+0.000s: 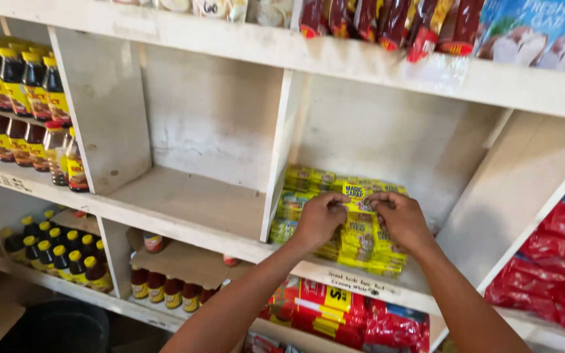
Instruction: Stocking seasoning packets from a box onto a retail shelf.
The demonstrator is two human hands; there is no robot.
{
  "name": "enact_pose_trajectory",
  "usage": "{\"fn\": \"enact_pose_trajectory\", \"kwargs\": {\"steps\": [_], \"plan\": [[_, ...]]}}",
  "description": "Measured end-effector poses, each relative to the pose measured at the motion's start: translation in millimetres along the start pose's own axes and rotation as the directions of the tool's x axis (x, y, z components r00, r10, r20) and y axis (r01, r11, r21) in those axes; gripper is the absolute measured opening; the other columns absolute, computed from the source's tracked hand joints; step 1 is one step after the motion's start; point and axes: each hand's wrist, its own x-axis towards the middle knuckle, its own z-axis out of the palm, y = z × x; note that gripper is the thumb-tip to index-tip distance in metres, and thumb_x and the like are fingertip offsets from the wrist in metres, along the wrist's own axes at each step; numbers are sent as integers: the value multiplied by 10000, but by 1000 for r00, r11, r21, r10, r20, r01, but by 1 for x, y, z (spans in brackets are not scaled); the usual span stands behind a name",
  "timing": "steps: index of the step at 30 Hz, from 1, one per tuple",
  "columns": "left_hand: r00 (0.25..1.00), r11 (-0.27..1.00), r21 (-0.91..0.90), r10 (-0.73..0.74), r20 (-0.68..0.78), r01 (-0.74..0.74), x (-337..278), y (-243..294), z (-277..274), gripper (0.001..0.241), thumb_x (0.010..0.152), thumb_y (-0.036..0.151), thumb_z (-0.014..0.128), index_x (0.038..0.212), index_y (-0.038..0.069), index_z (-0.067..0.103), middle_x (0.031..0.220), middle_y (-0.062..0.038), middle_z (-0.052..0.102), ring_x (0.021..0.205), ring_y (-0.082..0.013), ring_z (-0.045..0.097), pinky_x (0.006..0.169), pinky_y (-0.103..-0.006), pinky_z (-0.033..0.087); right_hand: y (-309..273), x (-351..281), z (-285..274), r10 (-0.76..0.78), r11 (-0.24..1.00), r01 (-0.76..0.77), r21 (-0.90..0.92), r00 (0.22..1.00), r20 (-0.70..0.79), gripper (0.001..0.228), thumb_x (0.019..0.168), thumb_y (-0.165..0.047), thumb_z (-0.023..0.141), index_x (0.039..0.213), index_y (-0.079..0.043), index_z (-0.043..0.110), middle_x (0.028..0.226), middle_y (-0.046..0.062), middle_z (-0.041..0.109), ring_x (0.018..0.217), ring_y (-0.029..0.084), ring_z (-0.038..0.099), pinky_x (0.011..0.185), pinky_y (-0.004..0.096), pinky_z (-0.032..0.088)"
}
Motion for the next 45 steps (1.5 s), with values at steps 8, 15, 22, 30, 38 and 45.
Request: {"fn": "enact_pose_trajectory", "kwargs": {"steps": [8, 15, 22, 30, 38, 45], "plan": [[979, 735, 648, 126, 163, -202, 81, -9, -9, 124, 877, 55, 633, 994, 41, 673, 1018, -160, 647, 979, -363, 647, 827, -467, 537, 22, 120, 7, -173, 961, 162, -223, 984, -33, 208, 892, -126, 693, 1050, -36, 794, 839, 96, 759, 688, 160, 645, 685, 340, 540], [928, 403, 839, 230, 293, -365, 105, -49, -2, 207, 810, 110, 615, 973, 136, 739, 1113, -70, 636, 1134, -286, 582, 932, -438, 491, 61, 175, 18, -221, 887, 189, -421, 975, -28, 218, 864, -183, 707, 1011, -59, 810, 943, 172, 784, 848, 266, 750, 816, 383, 570], [906, 293, 861, 212, 366, -416, 109, -80, -3, 164, 862, 152, 612, 948, 145, 751, 1050, -41, 681, 1117, -260, 584, 957, -446, 460, 50, 161, 28, -270, 739, 253, -625, 960, 69, 213, 905, -254, 688, 1026, -114, 794, 1024, 160, 760, 958, 353, 711, 876, 442, 558], [903, 248, 870, 161, 397, -427, 107, -81, -5, 202, 839, 137, 605, 990, 117, 738, 1060, -55, 685, 1124, -263, 559, 962, -426, 435, 15, 123, 39, -158, 590, 284, -756, 958, 237, 344, 937, -414, 622, 1214, -252, 747, 1196, 93, 717, 1095, 424, 579, 972, 491, 494], [916, 257, 880, 161, 368, -399, 107, -84, -3, 179, 887, 145, 596, 987, 113, 741, 1065, -51, 700, 1134, -257, 565, 976, -420, 433, 32, 134, 43, -183, 543, 305, -782, 952, 244, 336, 962, -401, 601, 1246, -283, 736, 1243, 64, 710, 1138, 392, 567, 986, 494, 497], [923, 273, 882, 143, 358, -384, 109, -87, -1, 182, 904, 169, 587, 986, 109, 737, 1066, -53, 704, 1138, -258, 567, 980, -426, 435, 35, 139, 43, -180, 533, 311, -787, 950, 254, 323, 967, -390, 615, 1248, -286, 736, 1199, 69, 729, 1131, 387, 568, 988, 493, 497]]}}
